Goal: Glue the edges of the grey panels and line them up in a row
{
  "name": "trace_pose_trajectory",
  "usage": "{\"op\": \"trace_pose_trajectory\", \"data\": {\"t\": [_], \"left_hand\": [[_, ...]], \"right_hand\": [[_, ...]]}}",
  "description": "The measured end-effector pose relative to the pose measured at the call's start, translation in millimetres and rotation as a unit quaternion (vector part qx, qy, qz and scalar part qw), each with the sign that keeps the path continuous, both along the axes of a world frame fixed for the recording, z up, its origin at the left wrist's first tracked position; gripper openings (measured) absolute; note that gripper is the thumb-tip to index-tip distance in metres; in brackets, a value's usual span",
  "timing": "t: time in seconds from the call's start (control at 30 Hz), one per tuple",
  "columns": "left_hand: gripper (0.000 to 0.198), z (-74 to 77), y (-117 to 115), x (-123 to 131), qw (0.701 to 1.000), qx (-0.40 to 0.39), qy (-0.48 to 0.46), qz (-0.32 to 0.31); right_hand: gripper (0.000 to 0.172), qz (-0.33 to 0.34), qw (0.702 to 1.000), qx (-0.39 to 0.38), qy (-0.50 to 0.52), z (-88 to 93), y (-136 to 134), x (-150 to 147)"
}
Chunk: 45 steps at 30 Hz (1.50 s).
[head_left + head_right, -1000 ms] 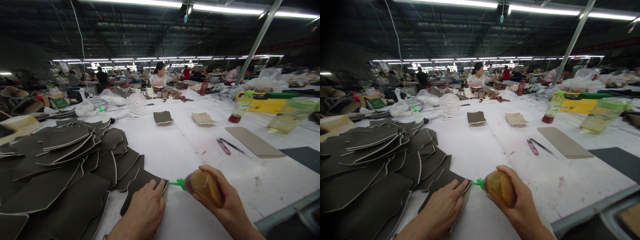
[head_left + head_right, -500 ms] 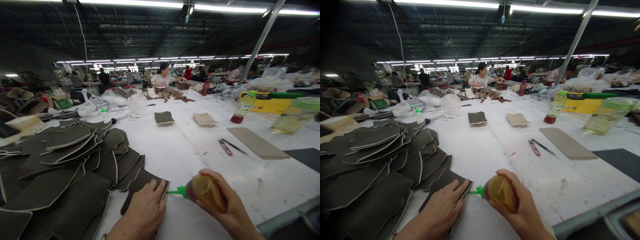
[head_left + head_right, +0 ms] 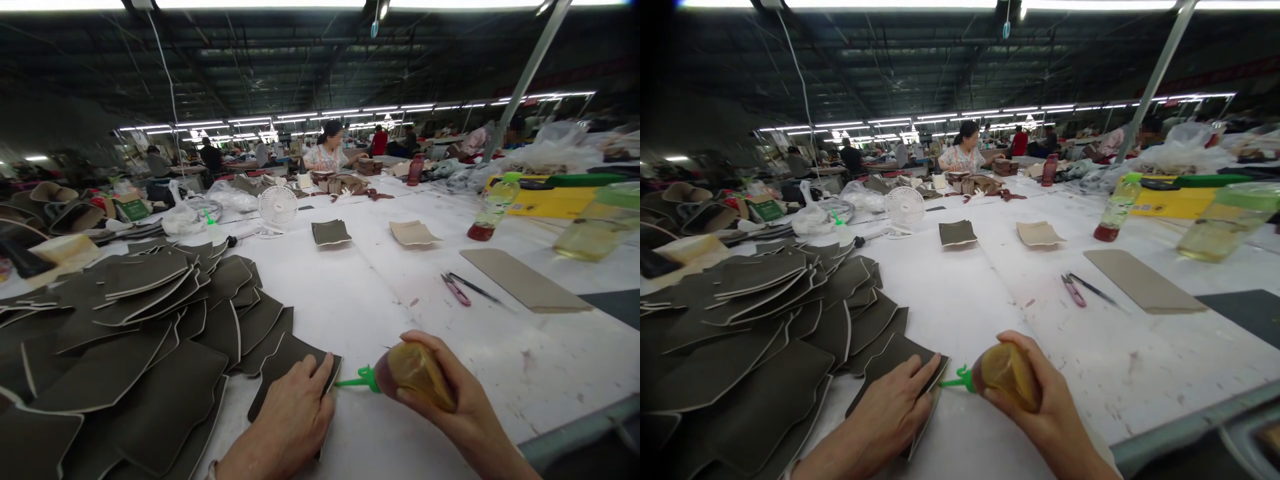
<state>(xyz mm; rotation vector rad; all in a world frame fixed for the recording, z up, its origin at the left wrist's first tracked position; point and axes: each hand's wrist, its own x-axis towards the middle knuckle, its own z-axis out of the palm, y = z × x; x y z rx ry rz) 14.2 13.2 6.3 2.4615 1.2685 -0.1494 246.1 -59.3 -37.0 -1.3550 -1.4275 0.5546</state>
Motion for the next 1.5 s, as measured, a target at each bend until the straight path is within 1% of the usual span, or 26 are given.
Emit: {"op": "trace_pose_trajectory", "data": {"t": [0.07, 0.17, 0.23, 0.37, 0.4, 0.5, 0.53, 0.7, 0.83, 0.97, 1.0, 1.13, 1.3, 1.43, 1.5], "left_hand": [[0.054, 0.6, -0.5, -0.4, 1.0, 0.0, -0.005, -0.003], [0.055, -0.6, -0.2, -1.6, 1.0, 0.004, -0.012, -0.006], [0.055, -2.0, 0.2, -2.4, 1.0, 0.003, -0.011, -0.009], [0.054, -3.7, 0.4, -3.7, 1.0, 0.0, -0.01, -0.008], [0.054, -4.0, 0.3, -3.9, 1.0, -0.002, -0.011, -0.009], [0.055, -5.2, 0.2, -4.3, 1.0, -0.004, -0.014, -0.008], [0.055, -5.6, 0.3, -4.3, 1.0, -0.003, -0.014, -0.007], [0.055, -6.4, 0.6, -3.2, 1.0, -0.002, -0.003, -0.007], [0.054, -6.7, -0.2, -3.1, 1.0, 0.001, -0.005, -0.003], [0.054, -6.9, -1.2, -3.5, 1.0, 0.002, -0.002, -0.008], [0.054, -6.9, -1.4, -3.6, 1.0, 0.002, 0.0, -0.007], [0.055, -8.1, -1.6, -4.1, 1.0, 0.006, 0.003, -0.004], [0.054, -12.1, -1.7, -5.0, 1.0, 0.018, -0.006, -0.013], [0.055, -12.6, -2.7, -5.2, 1.0, 0.02, -0.004, -0.005], [0.055, -12.4, -2.8, -5.1, 1.0, 0.019, -0.003, -0.005]], "right_hand": [[0.046, -0.007, 1.0, -0.007, 0.018, -0.8, -1.3, -2.1], [0.05, 0.038, 0.999, -0.015, 0.018, -2.4, -4.3, -3.3], [0.052, 0.051, 0.998, -0.028, 0.028, -1.8, -5.9, -3.7], [0.049, 0.016, 0.998, -0.046, 0.047, 1.6, -8.5, -5.2], [0.049, 0.022, 0.997, -0.048, 0.051, 1.7, -9.4, -5.4], [0.053, 0.081, 0.993, -0.062, 0.061, -0.4, -12.3, -5.6], [0.054, 0.089, 0.991, -0.067, 0.069, -1.4, -13.0, -5.6], [0.052, 0.063, 0.99, -0.068, 0.103, -1.8, -14.0, -10.1], [0.057, 0.099, 0.977, -0.098, 0.161, 0.7, -17.9, -16.0], [0.056, 0.056, 0.982, -0.092, 0.155, 1.6, -21.7, -18.2], [0.056, 0.059, 0.981, -0.093, 0.158, 1.5, -22.3, -18.2], [0.059, 0.123, 0.967, -0.114, 0.194, -1.4, -22.8, -14.2], [0.056, 0.118, 0.982, -0.079, 0.121, -8.3, -20.9, -4.8], [0.059, 0.171, 0.969, -0.088, 0.158, -10.7, -21.2, -4.3], [0.058, 0.168, 0.967, -0.094, 0.164, -10.5, -20.6, -4.2]]}}
